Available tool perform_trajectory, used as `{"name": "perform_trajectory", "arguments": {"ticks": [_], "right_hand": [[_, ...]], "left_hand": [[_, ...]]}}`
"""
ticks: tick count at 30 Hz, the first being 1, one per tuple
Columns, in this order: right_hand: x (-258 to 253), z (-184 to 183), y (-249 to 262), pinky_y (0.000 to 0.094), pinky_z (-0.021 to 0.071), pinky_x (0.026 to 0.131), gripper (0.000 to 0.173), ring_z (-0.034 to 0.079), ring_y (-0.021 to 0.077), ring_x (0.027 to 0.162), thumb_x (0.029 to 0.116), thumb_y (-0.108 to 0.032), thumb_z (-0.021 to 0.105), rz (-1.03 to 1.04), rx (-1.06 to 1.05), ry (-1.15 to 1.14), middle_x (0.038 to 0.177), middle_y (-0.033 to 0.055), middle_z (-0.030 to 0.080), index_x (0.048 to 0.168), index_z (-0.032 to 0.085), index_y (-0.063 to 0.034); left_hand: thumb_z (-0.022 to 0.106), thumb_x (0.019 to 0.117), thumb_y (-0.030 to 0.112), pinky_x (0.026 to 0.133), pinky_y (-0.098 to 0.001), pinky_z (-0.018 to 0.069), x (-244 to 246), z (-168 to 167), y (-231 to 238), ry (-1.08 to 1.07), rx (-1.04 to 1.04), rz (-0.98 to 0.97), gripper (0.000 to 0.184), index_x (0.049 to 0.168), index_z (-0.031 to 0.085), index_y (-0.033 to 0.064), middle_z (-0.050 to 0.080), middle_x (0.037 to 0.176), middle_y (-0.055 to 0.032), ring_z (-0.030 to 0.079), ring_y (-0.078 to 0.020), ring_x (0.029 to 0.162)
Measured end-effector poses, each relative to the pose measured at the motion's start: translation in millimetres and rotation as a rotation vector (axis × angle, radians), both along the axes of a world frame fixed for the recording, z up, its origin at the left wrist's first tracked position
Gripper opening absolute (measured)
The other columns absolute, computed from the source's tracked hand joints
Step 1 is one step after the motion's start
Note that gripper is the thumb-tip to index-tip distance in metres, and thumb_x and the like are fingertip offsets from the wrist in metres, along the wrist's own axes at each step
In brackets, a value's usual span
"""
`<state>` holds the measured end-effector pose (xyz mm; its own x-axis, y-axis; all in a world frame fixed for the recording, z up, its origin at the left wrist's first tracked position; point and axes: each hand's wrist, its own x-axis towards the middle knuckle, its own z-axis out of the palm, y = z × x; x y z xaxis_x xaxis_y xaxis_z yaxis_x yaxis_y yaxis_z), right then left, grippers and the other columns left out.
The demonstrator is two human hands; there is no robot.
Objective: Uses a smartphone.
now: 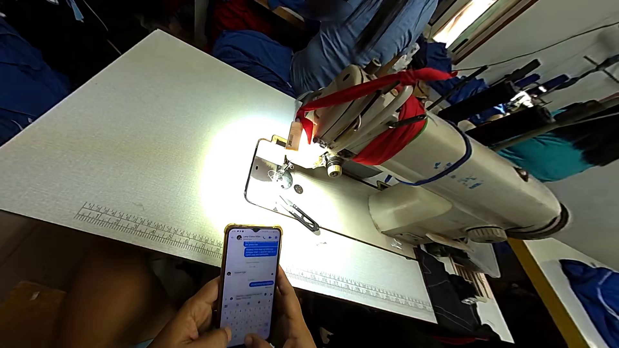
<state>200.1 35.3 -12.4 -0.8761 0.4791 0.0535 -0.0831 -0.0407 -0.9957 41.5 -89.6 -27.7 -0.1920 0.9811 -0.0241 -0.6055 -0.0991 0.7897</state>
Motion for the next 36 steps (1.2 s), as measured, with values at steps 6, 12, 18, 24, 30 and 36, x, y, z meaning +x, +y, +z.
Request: {"name": "perform_trajectory", "arguments": {"ticks": [6,12,18,24,30,36], "right_hand": [[1.8,2.4,5.1,0.0413,0.0562,0.101,0.088,0.057,0.0220,0.130,0.0894,0.009,0.055,0.051,-0.051,0.023,0.152,0.0213,0.042,0.155,-0.003,0.0134],[4.5,4.1,8.6,0.0418,0.0567,0.100,0.082,0.059,0.0213,0.128,0.0889,0.012,0.045,0.061,-0.101,-0.001,0.151,0.0185,0.045,0.157,0.000,0.0109],[6.0,3.7,11.7,0.0421,0.0577,0.097,0.081,0.059,0.0205,0.128,0.0900,0.011,0.044,0.096,-0.154,0.025,0.152,0.0157,0.045,0.158,-0.001,0.0088],[5.3,3.1,13.1,0.0411,0.0552,0.101,0.077,0.058,0.0208,0.129,0.0923,0.012,0.041,0.110,-0.161,0.038,0.152,0.0179,0.045,0.158,0.000,0.0093],[5.9,3.7,11.8,0.0403,0.0554,0.101,0.078,0.059,0.0204,0.128,0.0922,0.013,0.042,0.101,-0.168,0.031,0.152,0.0184,0.045,0.157,-0.001,0.0102],[5.5,3.9,11.3,0.0389,0.0543,0.103,0.078,0.058,0.0190,0.129,0.0924,0.011,0.044,0.100,-0.139,0.024,0.152,0.0187,0.044,0.157,-0.001,0.0117]], "left_hand": [[0.044,0.0898,-0.017,0.077,-0.0395,0.0643,-1.1,0.1,0.3,-0.027,0.014,-0.011,0.062,0.146,0.035,0.0079,0.063,0.136,-0.0092,0.069,-0.0244,0.112],[0.045,0.0889,-0.017,0.077,-0.0405,0.0645,-1.0,-1.7,1.1,-0.032,0.018,-0.013,0.062,0.145,0.034,0.0071,0.063,0.135,-0.0113,0.070,-0.0266,0.111],[0.046,0.0880,-0.018,0.074,-0.0392,0.0646,-1.2,-2.8,2.0,-0.031,0.018,-0.007,0.063,0.145,0.035,0.0071,0.063,0.134,-0.0120,0.070,-0.0267,0.109],[0.046,0.0882,-0.018,0.073,-0.0389,0.0646,-0.9,-5.1,1.7,-0.060,0.029,-0.010,0.064,0.146,0.034,0.0071,0.063,0.134,-0.0133,0.070,-0.0273,0.109],[0.045,0.0881,-0.017,0.074,-0.0387,0.0646,-0.2,-3.0,2.1,-0.072,0.008,-0.012,0.064,0.146,0.034,0.0077,0.063,0.134,-0.0121,0.071,-0.0265,0.109],[0.046,0.0880,-0.017,0.073,-0.0398,0.0649,-0.4,-4.4,1.2,-0.063,0.000,-0.011,0.064,0.146,0.034,0.0075,0.063,0.135,-0.0125,0.070,-0.0275,0.110]]}}
